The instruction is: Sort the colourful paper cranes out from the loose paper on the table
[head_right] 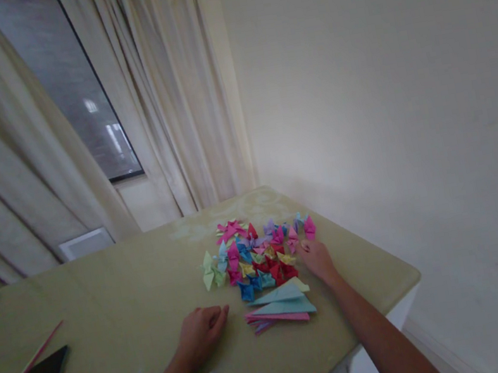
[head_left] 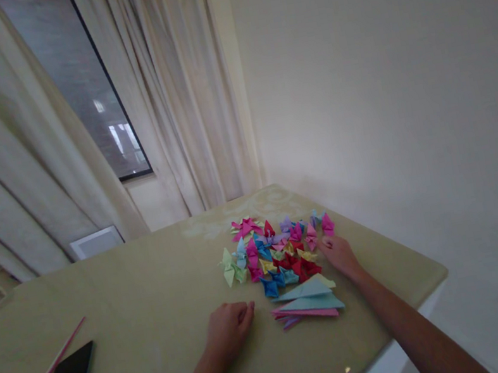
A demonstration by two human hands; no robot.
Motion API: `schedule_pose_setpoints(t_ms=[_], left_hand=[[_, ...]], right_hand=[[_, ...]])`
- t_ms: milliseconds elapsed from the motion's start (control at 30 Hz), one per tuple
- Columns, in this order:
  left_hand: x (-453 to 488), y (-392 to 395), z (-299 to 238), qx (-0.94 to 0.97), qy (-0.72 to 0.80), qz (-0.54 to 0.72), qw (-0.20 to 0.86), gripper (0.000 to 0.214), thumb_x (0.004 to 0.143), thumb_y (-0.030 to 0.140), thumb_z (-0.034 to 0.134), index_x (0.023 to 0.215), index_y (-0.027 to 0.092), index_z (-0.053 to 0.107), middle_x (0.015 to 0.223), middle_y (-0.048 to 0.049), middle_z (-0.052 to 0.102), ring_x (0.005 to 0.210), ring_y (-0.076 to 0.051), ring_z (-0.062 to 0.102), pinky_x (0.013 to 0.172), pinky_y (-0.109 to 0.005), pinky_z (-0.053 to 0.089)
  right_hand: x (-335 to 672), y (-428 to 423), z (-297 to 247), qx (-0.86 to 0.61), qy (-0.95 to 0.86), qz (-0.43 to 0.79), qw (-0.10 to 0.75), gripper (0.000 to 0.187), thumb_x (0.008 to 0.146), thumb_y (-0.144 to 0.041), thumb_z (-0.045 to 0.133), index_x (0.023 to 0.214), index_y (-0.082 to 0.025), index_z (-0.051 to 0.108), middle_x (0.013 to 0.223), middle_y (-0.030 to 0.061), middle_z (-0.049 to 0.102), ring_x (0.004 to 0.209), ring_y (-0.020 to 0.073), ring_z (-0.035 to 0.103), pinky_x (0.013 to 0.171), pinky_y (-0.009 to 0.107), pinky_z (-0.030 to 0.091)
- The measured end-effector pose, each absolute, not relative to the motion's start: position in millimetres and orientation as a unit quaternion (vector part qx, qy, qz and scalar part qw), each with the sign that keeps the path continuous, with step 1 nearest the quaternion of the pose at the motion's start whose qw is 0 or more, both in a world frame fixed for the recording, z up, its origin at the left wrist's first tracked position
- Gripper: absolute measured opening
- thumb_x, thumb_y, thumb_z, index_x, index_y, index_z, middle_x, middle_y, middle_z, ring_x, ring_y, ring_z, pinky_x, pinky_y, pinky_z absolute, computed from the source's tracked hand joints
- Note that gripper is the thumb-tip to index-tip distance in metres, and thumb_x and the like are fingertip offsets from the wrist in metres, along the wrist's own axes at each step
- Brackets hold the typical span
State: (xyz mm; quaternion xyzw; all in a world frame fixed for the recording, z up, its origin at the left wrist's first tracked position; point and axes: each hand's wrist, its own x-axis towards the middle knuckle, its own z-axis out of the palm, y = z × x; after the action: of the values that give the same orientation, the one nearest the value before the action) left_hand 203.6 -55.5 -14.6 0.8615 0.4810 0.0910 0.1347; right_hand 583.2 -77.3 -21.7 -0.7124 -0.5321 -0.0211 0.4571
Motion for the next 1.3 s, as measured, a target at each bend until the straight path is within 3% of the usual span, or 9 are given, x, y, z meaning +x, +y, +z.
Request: schedule_pose_setpoints(t_ms=[267, 533, 867, 1300], left_hand=[[201.6, -55.4, -18.9, 0.86, 0.475, 0.115, 0.147, 0.057, 0.103, 0.052, 0.034, 0.059, 0.021, 0.053, 0.055, -0.0001, 0.047, 0.054, -0.014, 0.039, 0.06, -0.033, 0.019], [203.0, -58.0, -13.9, 0.858, 0.484, 0.096, 0.142, 0.055, 0.103, 0.05, 0.036, 0.062, 0.021, 0.059, 0.06, -0.0037, 0.059, 0.058, -0.016, 0.05, 0.062, -0.032, 0.022], [204.3, -60.4, -11.2, 0.862, 0.482, 0.081, 0.135, 0.054, 0.104, 0.048, 0.037, 0.066, 0.021, 0.064, 0.062, -0.0047, 0.063, 0.061, -0.018, 0.054, 0.062, -0.033, 0.023], [204.0, -64.0, -9.4, 0.87, 0.473, 0.066, 0.118, 0.053, 0.105, 0.047, 0.037, 0.07, 0.021, 0.066, 0.067, -0.0053, 0.066, 0.063, -0.018, 0.057, 0.062, -0.033, 0.02]], right_hand=[[583.5, -78.6, -19.8, -0.708, -0.546, -0.019, 0.447, 0.063, 0.092, -0.073, 0.039, 0.051, -0.027, 0.028, 0.049, -0.0027, 0.033, 0.048, 0.0152, 0.037, 0.052, 0.032, 0.022], [583.7, -78.3, -21.1, -0.705, -0.549, -0.016, 0.449, 0.063, 0.091, -0.076, 0.039, 0.053, -0.026, 0.031, 0.049, -0.0033, 0.033, 0.048, 0.0151, 0.037, 0.051, 0.03, 0.023], [581.6, -78.8, -21.1, -0.703, -0.55, -0.002, 0.451, 0.055, 0.089, -0.066, 0.042, 0.054, -0.026, 0.026, 0.05, -0.0034, 0.032, 0.05, 0.0143, 0.035, 0.052, 0.031, 0.022], [580.2, -81.1, -17.4, -0.7, -0.553, -0.002, 0.452, 0.056, 0.086, -0.07, 0.044, 0.055, -0.027, 0.026, 0.051, -0.0034, 0.033, 0.05, 0.0146, 0.036, 0.051, 0.03, 0.024]])
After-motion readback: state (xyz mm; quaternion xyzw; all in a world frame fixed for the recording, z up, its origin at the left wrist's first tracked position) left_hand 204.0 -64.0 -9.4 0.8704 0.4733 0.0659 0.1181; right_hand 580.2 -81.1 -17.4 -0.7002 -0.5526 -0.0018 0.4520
